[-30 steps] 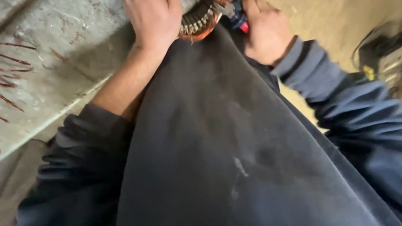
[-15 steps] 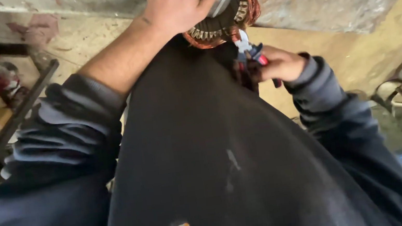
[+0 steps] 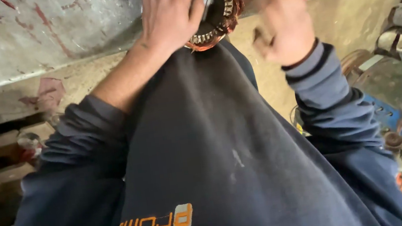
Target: Extracting old copper windings from an electric motor stator using pliers and a utility knife on a workbench.
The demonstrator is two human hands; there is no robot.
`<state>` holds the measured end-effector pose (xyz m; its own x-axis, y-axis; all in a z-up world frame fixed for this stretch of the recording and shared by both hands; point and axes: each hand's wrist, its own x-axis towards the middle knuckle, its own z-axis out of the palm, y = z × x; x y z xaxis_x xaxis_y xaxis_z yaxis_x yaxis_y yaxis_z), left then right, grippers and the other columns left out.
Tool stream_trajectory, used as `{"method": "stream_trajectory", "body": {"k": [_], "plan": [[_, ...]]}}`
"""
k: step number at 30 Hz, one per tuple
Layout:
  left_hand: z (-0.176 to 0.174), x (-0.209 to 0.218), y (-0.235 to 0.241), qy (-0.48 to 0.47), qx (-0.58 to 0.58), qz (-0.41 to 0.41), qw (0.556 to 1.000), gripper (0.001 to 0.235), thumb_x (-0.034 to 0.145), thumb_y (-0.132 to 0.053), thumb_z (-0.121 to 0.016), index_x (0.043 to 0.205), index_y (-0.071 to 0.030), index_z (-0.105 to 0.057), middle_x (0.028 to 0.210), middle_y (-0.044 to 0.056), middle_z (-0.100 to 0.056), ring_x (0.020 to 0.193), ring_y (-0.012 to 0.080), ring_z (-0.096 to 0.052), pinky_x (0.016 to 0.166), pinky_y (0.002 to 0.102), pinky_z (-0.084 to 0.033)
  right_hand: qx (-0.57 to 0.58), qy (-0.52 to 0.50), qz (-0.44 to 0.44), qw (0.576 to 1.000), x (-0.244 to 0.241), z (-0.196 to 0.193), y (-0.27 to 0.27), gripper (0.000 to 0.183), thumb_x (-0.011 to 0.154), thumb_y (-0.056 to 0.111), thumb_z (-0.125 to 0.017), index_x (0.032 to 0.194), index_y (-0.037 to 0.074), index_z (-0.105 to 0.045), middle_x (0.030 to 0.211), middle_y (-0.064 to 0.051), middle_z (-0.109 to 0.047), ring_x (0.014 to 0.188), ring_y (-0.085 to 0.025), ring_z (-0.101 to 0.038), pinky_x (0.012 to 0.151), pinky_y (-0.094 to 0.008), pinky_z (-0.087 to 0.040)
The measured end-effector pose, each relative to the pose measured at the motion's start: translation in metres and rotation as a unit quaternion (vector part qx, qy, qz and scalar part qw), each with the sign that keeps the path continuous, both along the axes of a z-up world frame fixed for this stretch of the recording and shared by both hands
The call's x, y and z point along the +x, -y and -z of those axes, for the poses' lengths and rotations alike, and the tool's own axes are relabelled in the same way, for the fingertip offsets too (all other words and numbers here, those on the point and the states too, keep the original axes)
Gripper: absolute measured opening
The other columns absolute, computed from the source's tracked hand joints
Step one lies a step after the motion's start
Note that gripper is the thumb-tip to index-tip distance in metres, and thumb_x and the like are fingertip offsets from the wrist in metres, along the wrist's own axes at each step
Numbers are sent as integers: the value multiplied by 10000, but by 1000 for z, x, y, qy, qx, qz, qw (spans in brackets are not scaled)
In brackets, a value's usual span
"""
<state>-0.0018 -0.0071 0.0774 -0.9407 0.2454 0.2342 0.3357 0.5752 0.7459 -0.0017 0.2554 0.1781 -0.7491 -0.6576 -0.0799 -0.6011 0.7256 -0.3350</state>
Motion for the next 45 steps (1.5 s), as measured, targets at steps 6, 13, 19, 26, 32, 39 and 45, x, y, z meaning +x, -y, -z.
{"method": "stream_trajectory", "body": {"k": [6,13,19,26,32,39,45], "plan": [[-34,58,-15,-17,-150,105,983,755,888,-549,-721,1325,56,-609,1295,254,-658,1339,411,-527,1225,598,-120,105,-117,-207,966,-23,4,29,305,876,307,-786,1079,109,-674,1144,-36,-635,1162,-236,-574,1053,-411,-407],[24,68,-50,49,-246,95,963,312,1025,-364,-650,937,-74,-724,829,94,-707,918,277,-685,1282,534,-187,-47,163,-362,917,-83,36,35,259,829,389,-737,816,132,-714,805,-39,-658,899,-258,-587,884,-472,-399],[11,69,-39,-26,-283,55,957,108,895,-192,-624,797,-173,-666,700,-12,-663,815,163,-690,1300,451,-254,-273,587,-45,761,-86,57,-7,484,1052,487,-611,986,11,-660,933,-49,-642,820,-251,-566,744,-351,-454],[3,21,14,-12,-432,240,869,140,766,-298,-675,846,-289,-790,799,-58,-741,1112,192,-671,1250,389,-279,-284,522,-91,799,-52,64,3,488,974,504,-684,848,33,-690,904,-61,-681,848,-255,-645,726,-356,-517],[-33,41,-33,41,-477,137,867,462,738,-477,-676,1052,-142,-725,827,-35,-716,994,182,-657,1226,437,-249,-132,242,-341,899,-60,10,44,430,877,464,-801,883,44,-714,811,-86,-662,790,-280,-635,759,-420,-487],[37,72,-77,-58,-293,-127,946,299,947,-350,-642,1095,-104,-724,848,0,-644,822,187,-607,906,351,-413,-270,518,-220,781,-57,33,37,497,1032,437,-643,784,15,-556,754,-71,-549,712,-191,-528,665,-309,-432],[89,85,-73,-110,-334,-66,934,150,872,-293,-596,936,-202,-696,859,-64,-616,875,119,-590,837,313,-416,-323,635,35,701,-54,62,87,565,1091,409,-581,667,66,-433,628,3,-426,573,-139,-354,585,-316,-281]]}}
